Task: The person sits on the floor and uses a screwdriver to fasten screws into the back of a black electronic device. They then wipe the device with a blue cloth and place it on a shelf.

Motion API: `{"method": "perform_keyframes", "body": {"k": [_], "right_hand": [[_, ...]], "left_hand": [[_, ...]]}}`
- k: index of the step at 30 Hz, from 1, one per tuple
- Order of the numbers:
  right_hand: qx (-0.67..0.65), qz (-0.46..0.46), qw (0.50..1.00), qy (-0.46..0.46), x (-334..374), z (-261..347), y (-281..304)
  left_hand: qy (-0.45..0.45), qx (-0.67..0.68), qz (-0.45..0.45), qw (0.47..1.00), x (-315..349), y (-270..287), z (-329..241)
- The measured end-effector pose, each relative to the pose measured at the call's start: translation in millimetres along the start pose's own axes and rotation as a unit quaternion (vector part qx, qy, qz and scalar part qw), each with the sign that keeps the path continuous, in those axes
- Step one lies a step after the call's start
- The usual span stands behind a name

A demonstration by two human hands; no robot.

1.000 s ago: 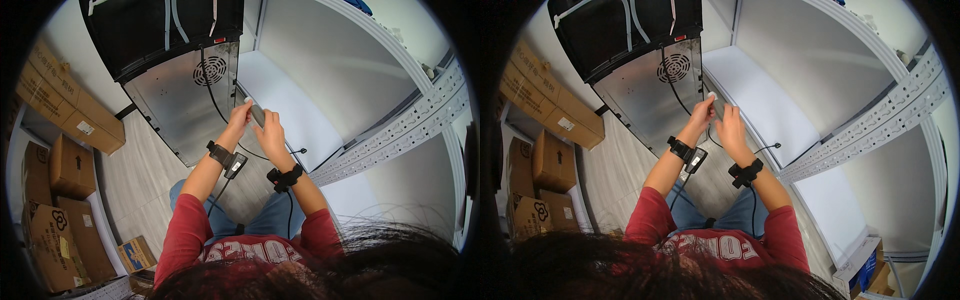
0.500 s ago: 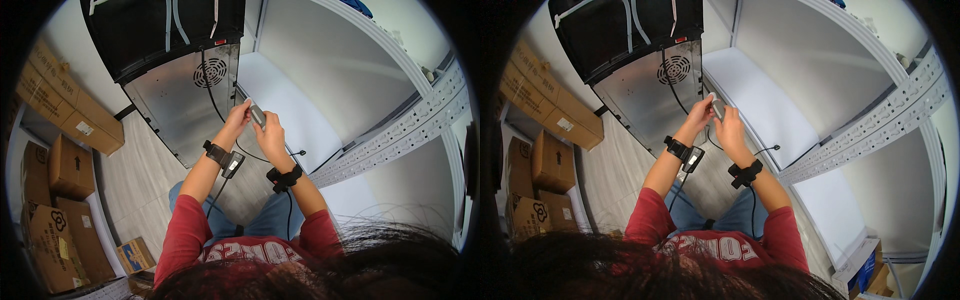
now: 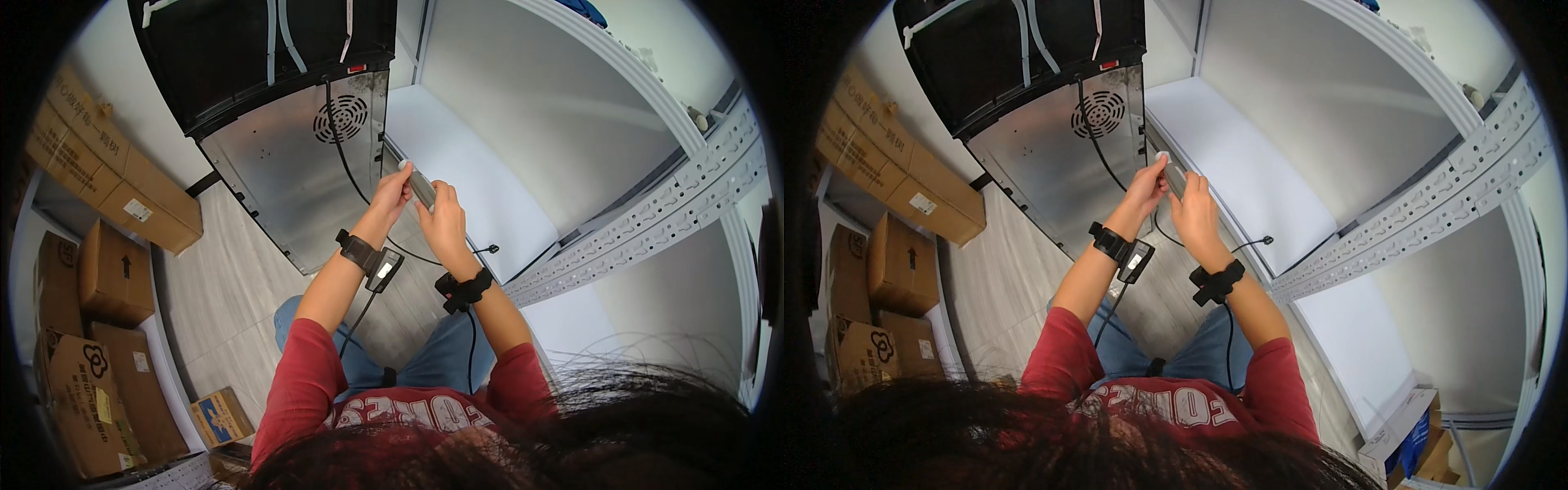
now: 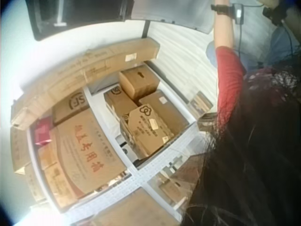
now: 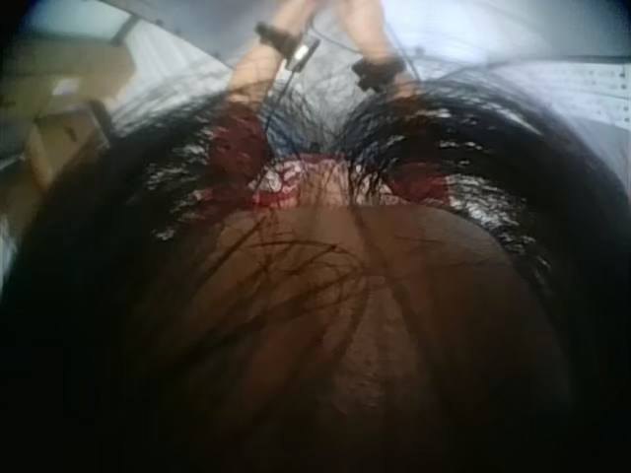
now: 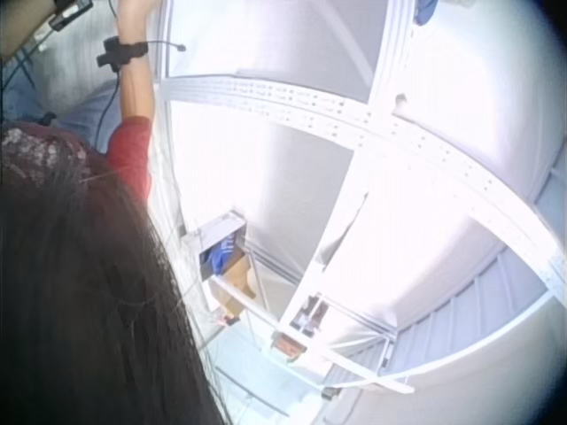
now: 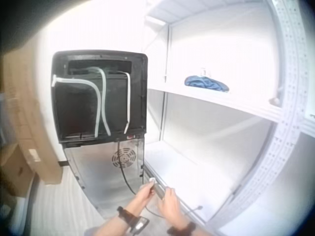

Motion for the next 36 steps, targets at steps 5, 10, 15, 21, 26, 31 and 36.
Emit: {"method": "perform_keyframes", "body": {"k": [5,10,15,21,26,31,36], "right_hand": [[-0.014,0.068,0.991,-0.111,-3.6,-9.3,-7.0],[0.032,0.144,0.965,-0.219,-6.4,-29.0,-14.7],[0.012,0.048,0.998,-0.034,-2.3,1.0,0.8],[0.004,0.053,0.994,-0.096,-10.7,-10.2,0.1],[0.035,0.085,0.990,-0.106,-11.3,-15.9,-5.4],[0.082,0.075,0.994,0.015,-2.8,8.1,0.6],[0.064,0.115,0.988,-0.076,-14.7,-4.4,-3.7]], "left_hand": [[0.002,0.008,-0.019,1.000,0.8,1.8,-2.1],[-0.016,-0.039,-0.026,0.999,-1.0,5.3,-4.2],[0.008,-0.071,-0.065,0.995,-0.1,10.9,1.7],[-0.010,0.001,-0.031,0.999,-0.4,-4.5,-3.9],[-0.021,0.021,-0.036,0.999,2.3,-6.1,1.1],[-0.017,0.049,-0.022,0.998,2.4,-7.2,2.4],[-0.031,0.069,0.036,0.997,-0.4,-12.1,-4.7]]}}
Point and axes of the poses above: each hand's wrist, its own x-axis away from the middle knuckle, its own y-axis out of the back of the hand, z = x × y, the point moved 9 cm from there along -x, towards the middle knuckle, and after that the axes turned 7 degrees about -y, right-handed, at the moved point
